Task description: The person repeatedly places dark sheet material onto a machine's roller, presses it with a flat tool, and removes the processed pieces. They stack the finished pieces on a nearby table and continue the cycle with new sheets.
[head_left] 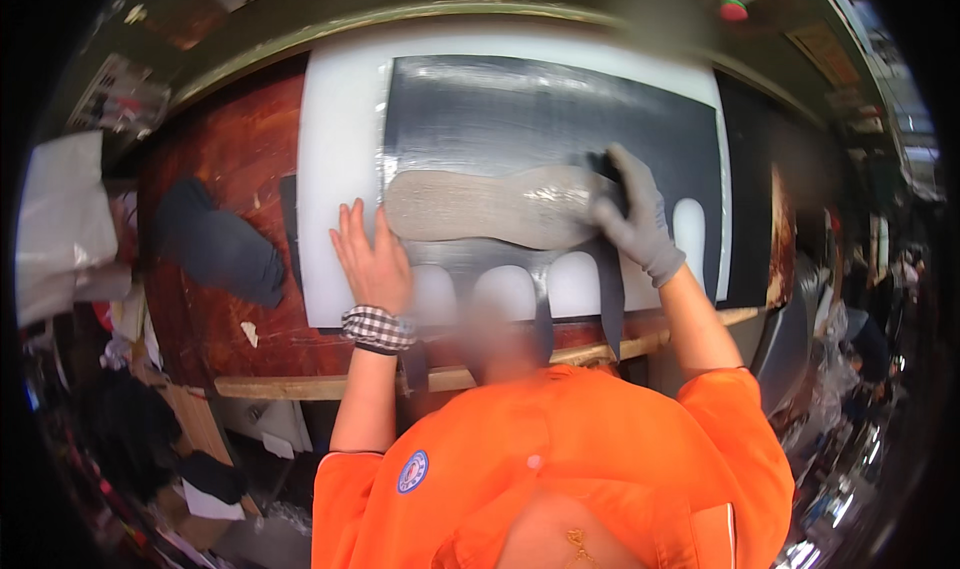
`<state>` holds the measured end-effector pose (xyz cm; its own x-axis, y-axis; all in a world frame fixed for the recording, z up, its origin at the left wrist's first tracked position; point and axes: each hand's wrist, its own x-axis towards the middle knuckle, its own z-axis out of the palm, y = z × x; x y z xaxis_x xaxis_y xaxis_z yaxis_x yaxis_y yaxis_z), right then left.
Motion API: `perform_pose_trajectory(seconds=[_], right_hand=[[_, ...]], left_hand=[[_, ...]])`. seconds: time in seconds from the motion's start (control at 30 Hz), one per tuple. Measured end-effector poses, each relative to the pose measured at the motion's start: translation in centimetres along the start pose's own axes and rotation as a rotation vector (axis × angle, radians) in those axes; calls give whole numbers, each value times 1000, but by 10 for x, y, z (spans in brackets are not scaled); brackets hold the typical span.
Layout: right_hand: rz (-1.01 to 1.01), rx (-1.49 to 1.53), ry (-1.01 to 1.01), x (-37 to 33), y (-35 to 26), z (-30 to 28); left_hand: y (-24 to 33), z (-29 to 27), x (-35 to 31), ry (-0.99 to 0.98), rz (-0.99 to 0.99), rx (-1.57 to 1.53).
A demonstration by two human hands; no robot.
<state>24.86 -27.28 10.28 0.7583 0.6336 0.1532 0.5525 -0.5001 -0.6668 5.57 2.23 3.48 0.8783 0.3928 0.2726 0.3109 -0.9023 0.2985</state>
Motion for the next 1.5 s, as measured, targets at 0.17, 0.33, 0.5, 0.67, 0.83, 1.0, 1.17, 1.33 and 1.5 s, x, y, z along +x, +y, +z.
perform_pose_trajectory(seconds=[0.17,0.33,0.5,0.67,0.83,1.0,1.17,1.33,1.5], right_hand=[[149,-43,375,-56,23,24],[82,-29,462,-65,34,35],[6,151,483,-64,36,32],[28,42,543,-71,37,37],[66,-46,1040,-78,34,-48],[15,-670,1026,-71,20,-117],[31,-326,1176,-93,25,-91],[26,-431,1081,-126,37,-90],[331,-306,961,-193,34,-36]], left_hand=[[-3,6,0,-1,60,19],[-9,11,-1,52,77,33],[-15,15,-3,117,97,49],[-17,17,2,181,107,46],[-23,-7,-26,366,72,-27],[-19,-20,-112,342,-374,-166],[-15,-3,-133,232,-277,-221],[-18,-9,-111,238,-319,-224],[-14,-11,-126,309,-268,-283]])
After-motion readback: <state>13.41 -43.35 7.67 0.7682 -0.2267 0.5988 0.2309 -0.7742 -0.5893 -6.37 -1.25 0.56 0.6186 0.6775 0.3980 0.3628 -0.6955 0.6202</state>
